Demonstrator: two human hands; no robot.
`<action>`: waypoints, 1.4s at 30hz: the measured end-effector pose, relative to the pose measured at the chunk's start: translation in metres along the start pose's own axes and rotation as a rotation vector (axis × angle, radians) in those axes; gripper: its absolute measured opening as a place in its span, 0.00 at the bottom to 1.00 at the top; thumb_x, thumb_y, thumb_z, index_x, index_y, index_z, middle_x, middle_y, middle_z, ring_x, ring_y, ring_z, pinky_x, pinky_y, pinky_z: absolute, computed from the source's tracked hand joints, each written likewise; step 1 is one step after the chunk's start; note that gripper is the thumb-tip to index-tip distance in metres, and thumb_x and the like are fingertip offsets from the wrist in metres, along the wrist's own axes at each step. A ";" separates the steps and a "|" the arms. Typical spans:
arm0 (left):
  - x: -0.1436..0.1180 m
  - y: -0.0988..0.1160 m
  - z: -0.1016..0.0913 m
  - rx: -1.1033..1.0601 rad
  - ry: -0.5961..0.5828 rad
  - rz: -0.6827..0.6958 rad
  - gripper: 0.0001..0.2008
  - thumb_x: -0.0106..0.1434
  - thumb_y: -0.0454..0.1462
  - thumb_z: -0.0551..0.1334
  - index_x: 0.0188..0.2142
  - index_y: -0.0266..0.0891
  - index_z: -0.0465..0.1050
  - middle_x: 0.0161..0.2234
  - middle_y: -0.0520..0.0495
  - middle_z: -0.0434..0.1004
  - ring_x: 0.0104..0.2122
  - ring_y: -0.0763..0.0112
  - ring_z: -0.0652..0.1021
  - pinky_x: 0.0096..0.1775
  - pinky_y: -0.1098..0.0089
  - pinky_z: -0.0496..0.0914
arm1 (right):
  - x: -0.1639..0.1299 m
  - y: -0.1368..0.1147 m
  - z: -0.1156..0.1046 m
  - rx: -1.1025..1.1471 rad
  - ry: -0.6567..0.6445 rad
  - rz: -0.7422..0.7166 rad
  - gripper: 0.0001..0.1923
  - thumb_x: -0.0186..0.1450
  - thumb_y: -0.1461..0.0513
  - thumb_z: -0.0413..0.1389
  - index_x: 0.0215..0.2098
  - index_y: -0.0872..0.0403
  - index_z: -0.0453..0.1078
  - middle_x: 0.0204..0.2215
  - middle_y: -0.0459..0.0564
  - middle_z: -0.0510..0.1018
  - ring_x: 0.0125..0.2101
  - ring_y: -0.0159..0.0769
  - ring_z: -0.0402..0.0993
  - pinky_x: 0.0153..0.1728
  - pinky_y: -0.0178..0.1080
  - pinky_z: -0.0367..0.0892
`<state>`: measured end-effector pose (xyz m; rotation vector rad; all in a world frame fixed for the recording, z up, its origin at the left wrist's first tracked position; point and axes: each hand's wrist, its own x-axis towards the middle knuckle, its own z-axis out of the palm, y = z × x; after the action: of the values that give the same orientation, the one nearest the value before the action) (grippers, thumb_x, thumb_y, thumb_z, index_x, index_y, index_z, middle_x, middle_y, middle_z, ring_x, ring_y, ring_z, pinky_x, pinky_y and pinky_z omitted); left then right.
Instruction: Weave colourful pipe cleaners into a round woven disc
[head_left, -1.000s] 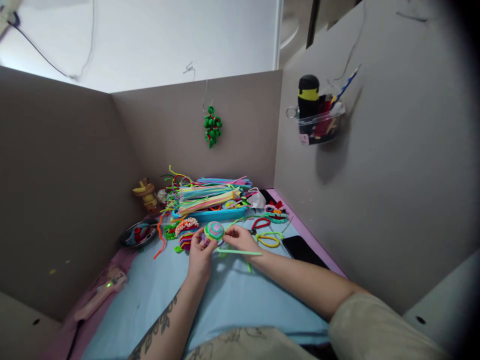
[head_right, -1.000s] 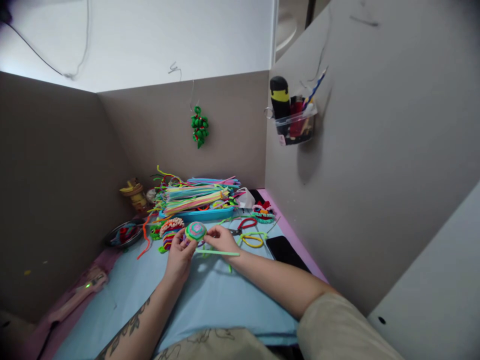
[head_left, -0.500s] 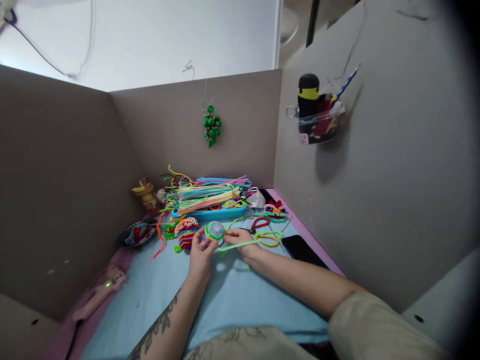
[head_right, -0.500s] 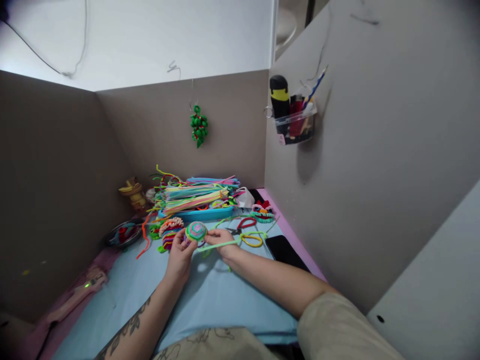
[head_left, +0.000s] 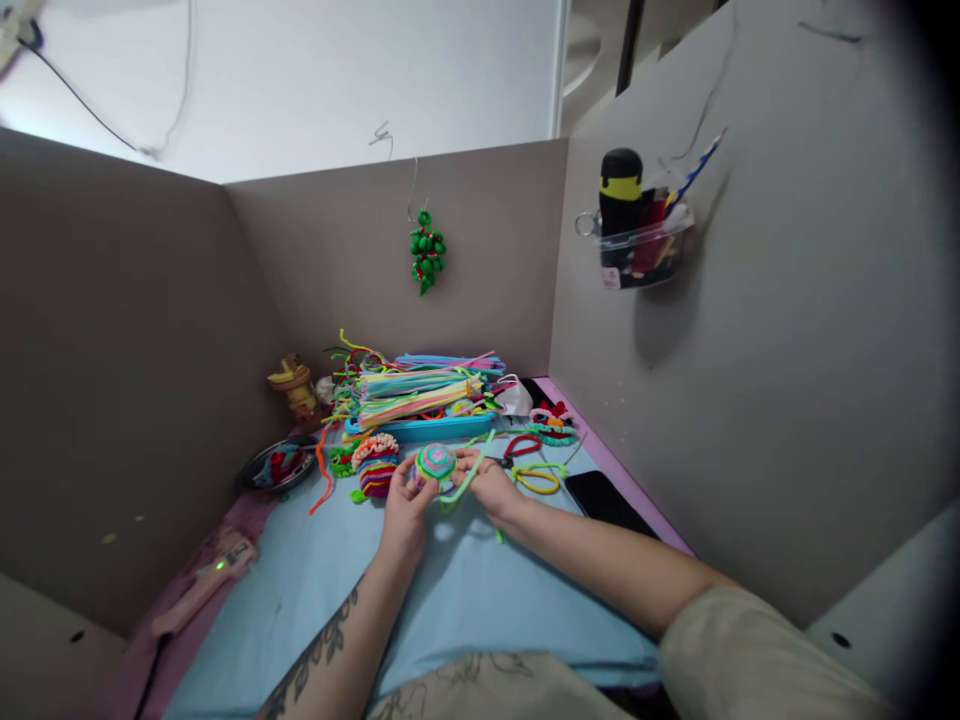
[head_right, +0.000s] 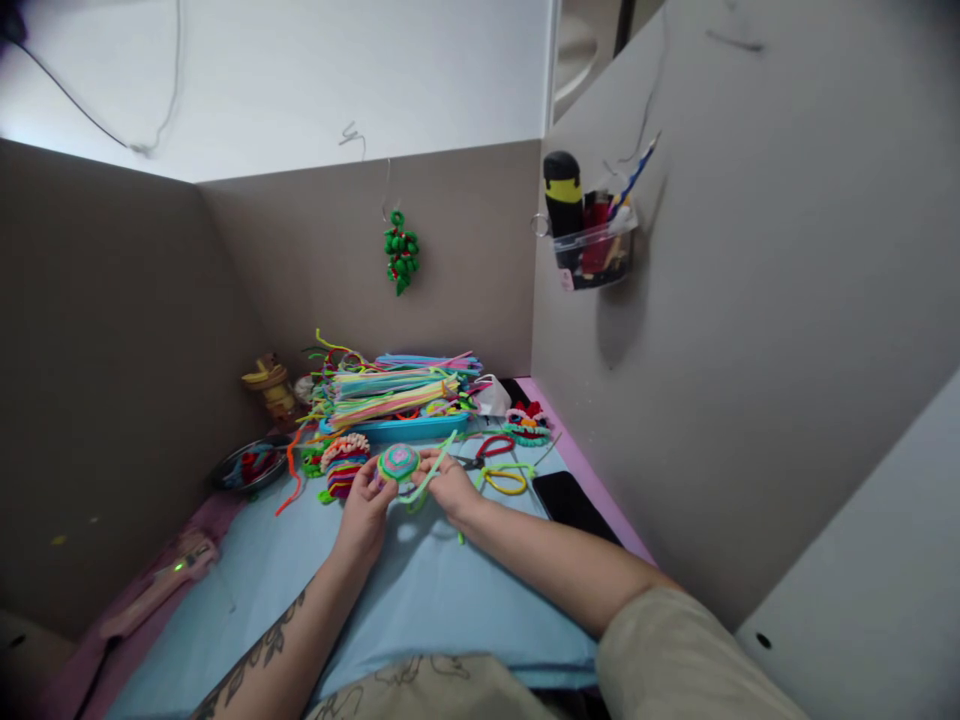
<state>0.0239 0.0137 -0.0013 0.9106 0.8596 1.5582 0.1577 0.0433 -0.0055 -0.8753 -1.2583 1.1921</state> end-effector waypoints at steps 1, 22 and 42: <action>0.000 0.000 0.000 -0.003 -0.002 -0.009 0.29 0.44 0.35 0.69 0.46 0.40 0.61 0.37 0.46 0.75 0.34 0.69 0.76 0.38 0.70 0.66 | 0.000 0.001 -0.001 0.009 -0.012 0.002 0.12 0.47 0.56 0.63 0.17 0.56 0.69 0.41 0.53 0.69 0.43 0.42 0.67 0.49 0.46 0.57; 0.014 0.002 -0.013 -0.082 0.194 -0.003 0.27 0.42 0.36 0.70 0.41 0.40 0.63 0.34 0.50 0.73 0.32 0.75 0.74 0.37 0.72 0.64 | -0.003 -0.036 -0.013 -0.073 -0.014 -0.227 0.15 0.58 0.52 0.55 0.29 0.55 0.73 0.21 0.46 0.72 0.24 0.32 0.67 0.27 0.35 0.62; 0.007 0.011 -0.007 -0.207 0.056 -0.064 0.24 0.43 0.35 0.70 0.40 0.41 0.66 0.35 0.52 0.72 0.32 0.76 0.73 0.36 0.74 0.65 | 0.003 -0.032 -0.020 -0.445 -0.311 -0.248 0.34 0.46 0.53 0.64 0.50 0.51 0.64 0.57 0.54 0.55 0.58 0.45 0.50 0.56 0.46 0.49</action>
<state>0.0117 0.0188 0.0064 0.6873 0.7431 1.5898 0.1823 0.0424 0.0226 -0.8368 -1.8750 0.8829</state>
